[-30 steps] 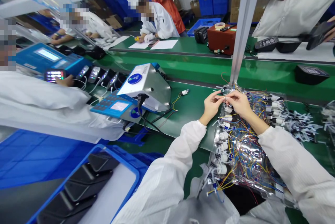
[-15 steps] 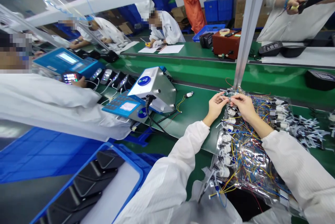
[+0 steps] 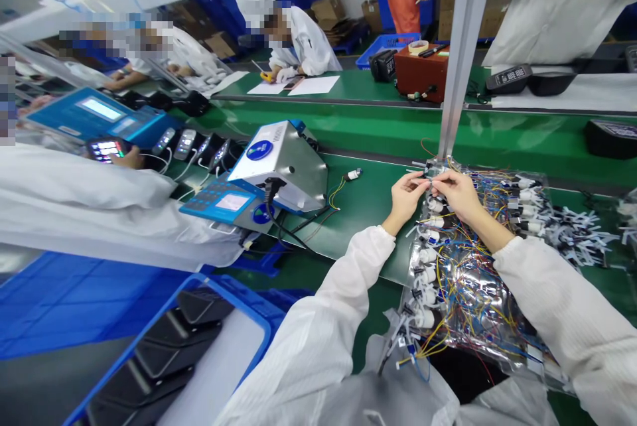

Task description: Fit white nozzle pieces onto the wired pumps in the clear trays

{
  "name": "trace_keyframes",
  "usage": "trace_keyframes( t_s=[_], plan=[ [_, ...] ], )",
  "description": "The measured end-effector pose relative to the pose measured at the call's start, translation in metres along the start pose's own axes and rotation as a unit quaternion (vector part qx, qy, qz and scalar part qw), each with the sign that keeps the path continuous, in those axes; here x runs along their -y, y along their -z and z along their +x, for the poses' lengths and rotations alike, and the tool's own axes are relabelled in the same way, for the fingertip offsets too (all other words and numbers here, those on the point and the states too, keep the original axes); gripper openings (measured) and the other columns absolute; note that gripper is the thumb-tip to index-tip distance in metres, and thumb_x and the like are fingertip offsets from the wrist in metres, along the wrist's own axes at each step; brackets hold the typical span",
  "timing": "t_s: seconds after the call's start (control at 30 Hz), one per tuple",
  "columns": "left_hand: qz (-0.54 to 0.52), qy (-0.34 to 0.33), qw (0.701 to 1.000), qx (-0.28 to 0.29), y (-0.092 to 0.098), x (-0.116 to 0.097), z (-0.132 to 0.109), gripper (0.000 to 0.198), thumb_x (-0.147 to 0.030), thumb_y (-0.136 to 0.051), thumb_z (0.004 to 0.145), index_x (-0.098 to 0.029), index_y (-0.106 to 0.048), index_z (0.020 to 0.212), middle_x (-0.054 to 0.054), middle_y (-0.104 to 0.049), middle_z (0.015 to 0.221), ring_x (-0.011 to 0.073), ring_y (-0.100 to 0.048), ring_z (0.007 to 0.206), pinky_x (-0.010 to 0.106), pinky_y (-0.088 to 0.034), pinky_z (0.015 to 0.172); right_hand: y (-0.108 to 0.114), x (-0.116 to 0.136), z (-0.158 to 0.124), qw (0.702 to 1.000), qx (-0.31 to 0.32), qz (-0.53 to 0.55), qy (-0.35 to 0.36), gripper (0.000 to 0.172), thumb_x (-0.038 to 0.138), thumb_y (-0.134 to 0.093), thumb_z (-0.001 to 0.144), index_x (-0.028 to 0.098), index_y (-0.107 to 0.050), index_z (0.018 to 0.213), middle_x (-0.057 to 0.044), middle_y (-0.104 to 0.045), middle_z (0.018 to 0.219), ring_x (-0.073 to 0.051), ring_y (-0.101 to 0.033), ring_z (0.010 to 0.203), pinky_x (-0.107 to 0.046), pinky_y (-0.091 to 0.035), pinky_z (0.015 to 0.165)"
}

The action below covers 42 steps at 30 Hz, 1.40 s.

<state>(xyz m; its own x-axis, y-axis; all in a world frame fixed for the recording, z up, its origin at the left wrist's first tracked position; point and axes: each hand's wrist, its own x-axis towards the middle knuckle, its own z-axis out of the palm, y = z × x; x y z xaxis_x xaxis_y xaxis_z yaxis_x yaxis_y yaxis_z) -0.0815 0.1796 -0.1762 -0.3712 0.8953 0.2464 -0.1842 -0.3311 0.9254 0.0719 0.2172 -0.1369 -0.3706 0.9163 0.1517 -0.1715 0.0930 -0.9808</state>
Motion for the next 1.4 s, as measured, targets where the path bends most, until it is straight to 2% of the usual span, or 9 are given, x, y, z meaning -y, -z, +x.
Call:
trace_keyframes(
  t_s=[0.47, 0.6, 0.77, 1.03, 1.2, 1.4],
  plan=[
    [0.03, -0.047, 0.998, 0.042, 0.007, 0.001, 0.007, 0.039, -0.042, -0.09, 0.077, -0.018, -0.072, 0.102, 0.004, -0.078, 0.087, 0.016, -0.076, 0.081, 0.03, -0.059, 0.08, -0.003, 0.009, -0.002, 1.0, -0.007, 0.0, -0.006, 0.03, 0.044, -0.087, 0.071, 0.02, -0.073, 0.081, -0.001, -0.068, 0.065, -0.017, -0.064, 0.059, -0.033, -0.056, 0.064],
    [0.084, -0.077, 0.992, 0.045, 0.009, -0.001, 0.005, 0.035, -0.043, -0.088, 0.079, -0.018, -0.074, 0.099, 0.005, -0.078, 0.089, 0.0164, -0.075, 0.081, 0.029, -0.059, 0.076, -0.001, 0.007, -0.002, 1.0, 0.008, -0.008, -0.006, 0.027, 0.042, -0.086, 0.072, 0.019, -0.074, 0.082, -0.002, -0.069, 0.066, -0.017, -0.065, 0.059, -0.033, -0.056, 0.063],
    [0.16, -0.139, 0.976, 0.043, 0.009, -0.005, 0.001, 0.021, -0.038, -0.082, 0.086, -0.019, -0.077, 0.091, 0.006, -0.078, 0.09, 0.0175, -0.074, 0.083, 0.031, -0.059, 0.079, 0.0, 0.007, -0.003, 1.0, 0.013, -0.004, -0.011, 0.024, 0.038, -0.084, 0.074, 0.018, -0.074, 0.083, -0.002, -0.07, 0.065, -0.016, -0.065, 0.059, -0.031, -0.055, 0.062],
    [0.181, -0.159, 0.97, 0.042, 0.006, -0.006, -0.002, 0.019, -0.039, -0.08, 0.088, -0.02, -0.078, 0.09, 0.005, -0.079, 0.087, 0.0174, -0.074, 0.081, 0.031, -0.059, 0.076, 0.002, 0.007, -0.001, 0.999, 0.026, 0.017, -0.03, 0.025, 0.038, -0.086, 0.071, 0.019, -0.074, 0.082, -0.002, -0.07, 0.066, -0.015, -0.064, 0.059, -0.029, -0.054, 0.062],
    [0.165, -0.181, 0.968, 0.065, 0.012, -0.009, 0.003, 0.034, -0.035, -0.083, 0.085, -0.023, -0.075, 0.116, 0.006, -0.082, 0.098, 0.0199, -0.079, 0.09, 0.035, -0.062, 0.086, 0.003, 0.006, 0.002, 0.997, 0.023, 0.057, -0.055, 0.026, 0.038, -0.088, 0.069, 0.019, -0.075, 0.081, -0.001, -0.069, 0.066, -0.014, -0.063, 0.057, -0.029, -0.054, 0.061],
    [0.203, -0.196, 0.956, 0.085, 0.021, -0.016, 0.005, 0.025, -0.037, -0.085, 0.083, -0.024, -0.08, 0.105, 0.006, -0.082, 0.099, 0.0216, -0.078, 0.092, 0.04, -0.061, 0.096, 0.004, 0.006, 0.003, 0.996, 0.023, 0.05, -0.074, 0.031, 0.04, -0.091, 0.065, 0.019, -0.075, 0.08, -0.001, -0.069, 0.065, -0.014, -0.063, 0.057, -0.03, -0.055, 0.061]
  ],
)
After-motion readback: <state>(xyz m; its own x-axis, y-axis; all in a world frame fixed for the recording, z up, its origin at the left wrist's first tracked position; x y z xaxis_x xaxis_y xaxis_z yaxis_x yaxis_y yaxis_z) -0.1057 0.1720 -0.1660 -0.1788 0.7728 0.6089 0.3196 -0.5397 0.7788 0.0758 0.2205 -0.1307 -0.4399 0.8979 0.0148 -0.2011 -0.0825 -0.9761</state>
